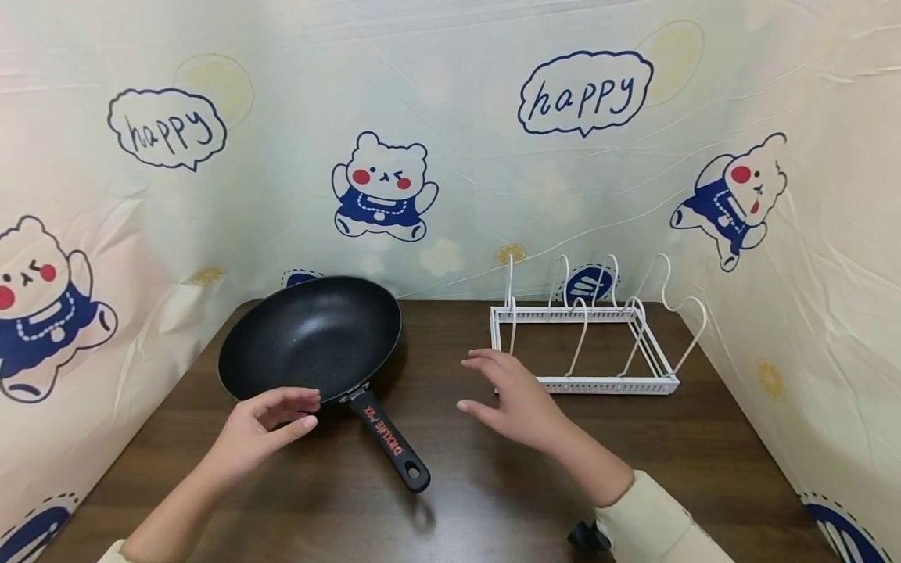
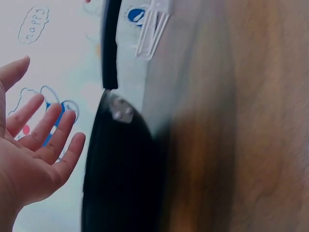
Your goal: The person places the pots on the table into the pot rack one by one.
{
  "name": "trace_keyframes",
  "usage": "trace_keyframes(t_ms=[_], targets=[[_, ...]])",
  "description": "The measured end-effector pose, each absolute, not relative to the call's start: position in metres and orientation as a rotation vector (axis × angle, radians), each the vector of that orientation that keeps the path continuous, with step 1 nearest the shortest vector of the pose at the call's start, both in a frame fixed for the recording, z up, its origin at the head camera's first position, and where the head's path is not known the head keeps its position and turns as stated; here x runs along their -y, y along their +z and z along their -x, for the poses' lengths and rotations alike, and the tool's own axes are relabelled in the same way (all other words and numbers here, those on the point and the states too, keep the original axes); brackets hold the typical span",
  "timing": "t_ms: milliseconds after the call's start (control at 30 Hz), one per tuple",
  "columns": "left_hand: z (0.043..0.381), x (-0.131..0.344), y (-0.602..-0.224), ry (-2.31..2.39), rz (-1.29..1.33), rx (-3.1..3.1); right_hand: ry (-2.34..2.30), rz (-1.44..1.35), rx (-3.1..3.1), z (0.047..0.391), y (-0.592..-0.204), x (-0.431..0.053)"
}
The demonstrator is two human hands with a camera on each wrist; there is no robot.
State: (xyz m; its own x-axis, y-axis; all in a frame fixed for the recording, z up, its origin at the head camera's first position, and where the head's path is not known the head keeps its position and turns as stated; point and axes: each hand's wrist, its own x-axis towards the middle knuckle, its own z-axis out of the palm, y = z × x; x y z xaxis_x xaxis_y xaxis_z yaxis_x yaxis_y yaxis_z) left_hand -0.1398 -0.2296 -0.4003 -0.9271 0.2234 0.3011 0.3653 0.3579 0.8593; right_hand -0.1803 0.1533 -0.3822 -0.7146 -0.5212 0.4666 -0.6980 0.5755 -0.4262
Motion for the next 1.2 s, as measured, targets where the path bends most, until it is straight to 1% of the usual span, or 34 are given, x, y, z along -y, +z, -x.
trace_keyframes(t_ms=[333,433,633,800,967,1100,1200], targets=[[0.138,0.21,-0.425,-1.924,0.544,2.596,0.986,-1.134,2.525,0.185,-0.397,-0.134],[0.138,0.204,-0.432,-2.052,0.453,2.626,1.064,-1.159,2.547,0.185,-0.4,-0.128],[0.145,0.193,-0.443,-2.388,0.184,2.544,1.236,-1.167,2.676,0.184,-0.406,-0.119],[0.154,0.184,-0.451,-2.707,0.049,2.352,1.409,-1.239,2.824,0.184,-0.412,-0.11],[0.159,0.176,-0.458,-3.051,-0.07,1.989,1.591,-1.362,2.954,0.185,-0.421,-0.1],[0.162,0.17,-0.462,-3.226,-0.074,1.686,1.841,-1.37,2.955,0.184,-0.427,-0.094],[0.164,0.165,-0.462,-3.27,-0.03,1.548,2.149,-1.354,2.877,0.184,-0.434,-0.091]])
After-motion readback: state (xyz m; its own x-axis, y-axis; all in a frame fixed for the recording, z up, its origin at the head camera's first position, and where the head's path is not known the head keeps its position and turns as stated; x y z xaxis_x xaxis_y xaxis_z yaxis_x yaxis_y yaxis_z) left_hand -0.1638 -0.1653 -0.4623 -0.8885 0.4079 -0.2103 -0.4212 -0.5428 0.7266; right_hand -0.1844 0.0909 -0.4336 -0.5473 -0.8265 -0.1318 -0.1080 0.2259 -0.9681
